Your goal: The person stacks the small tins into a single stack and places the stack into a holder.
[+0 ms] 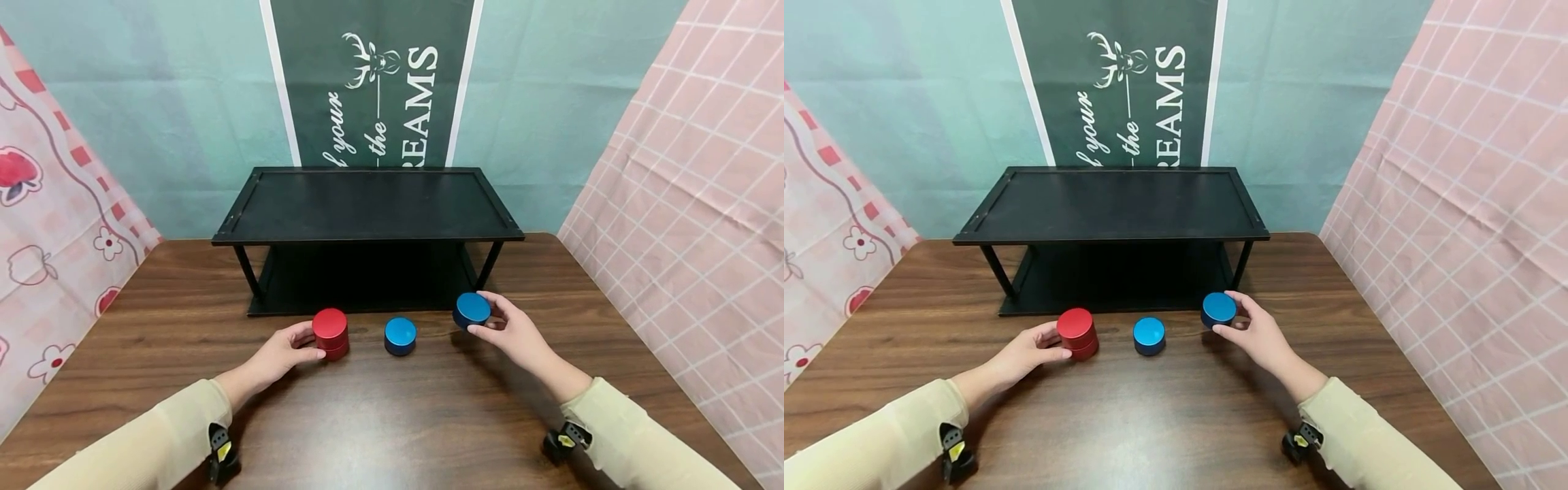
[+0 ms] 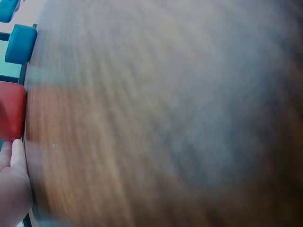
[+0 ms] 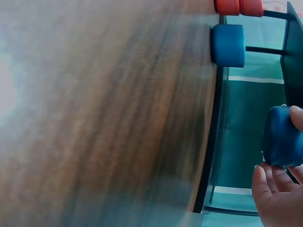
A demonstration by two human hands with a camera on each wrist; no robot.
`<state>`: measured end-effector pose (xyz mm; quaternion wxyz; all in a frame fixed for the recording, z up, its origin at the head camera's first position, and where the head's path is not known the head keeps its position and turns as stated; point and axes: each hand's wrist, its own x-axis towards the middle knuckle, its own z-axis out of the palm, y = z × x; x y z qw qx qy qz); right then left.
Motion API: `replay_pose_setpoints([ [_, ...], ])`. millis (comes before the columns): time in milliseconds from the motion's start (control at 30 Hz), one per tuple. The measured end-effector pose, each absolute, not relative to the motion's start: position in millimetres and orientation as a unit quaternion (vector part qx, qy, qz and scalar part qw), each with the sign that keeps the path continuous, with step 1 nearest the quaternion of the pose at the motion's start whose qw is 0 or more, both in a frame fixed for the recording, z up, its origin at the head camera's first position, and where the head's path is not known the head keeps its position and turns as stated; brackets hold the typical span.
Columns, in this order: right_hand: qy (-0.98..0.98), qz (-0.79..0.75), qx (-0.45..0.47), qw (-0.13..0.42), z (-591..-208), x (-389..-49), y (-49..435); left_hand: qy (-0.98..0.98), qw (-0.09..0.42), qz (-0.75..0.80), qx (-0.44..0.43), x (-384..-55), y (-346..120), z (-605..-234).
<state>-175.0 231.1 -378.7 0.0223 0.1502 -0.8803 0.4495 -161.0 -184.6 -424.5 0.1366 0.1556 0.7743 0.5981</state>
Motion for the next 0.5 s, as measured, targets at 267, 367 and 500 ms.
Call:
replay_pose_setpoints([
  [267,-0.875,0.457,0.156,0.026,-369,-176,228,0.771,0.142,0.602,0.152,-161,-185,-423],
  [367,-0.874,0.458,0.159,0.022,-366,-176,224,0.773,0.143,0.6,0.151,-160,-186,-424],
  [500,-0.873,0.459,0.161,0.02,-363,-176,220,0.772,0.139,0.601,0.153,-161,-185,-424],
])
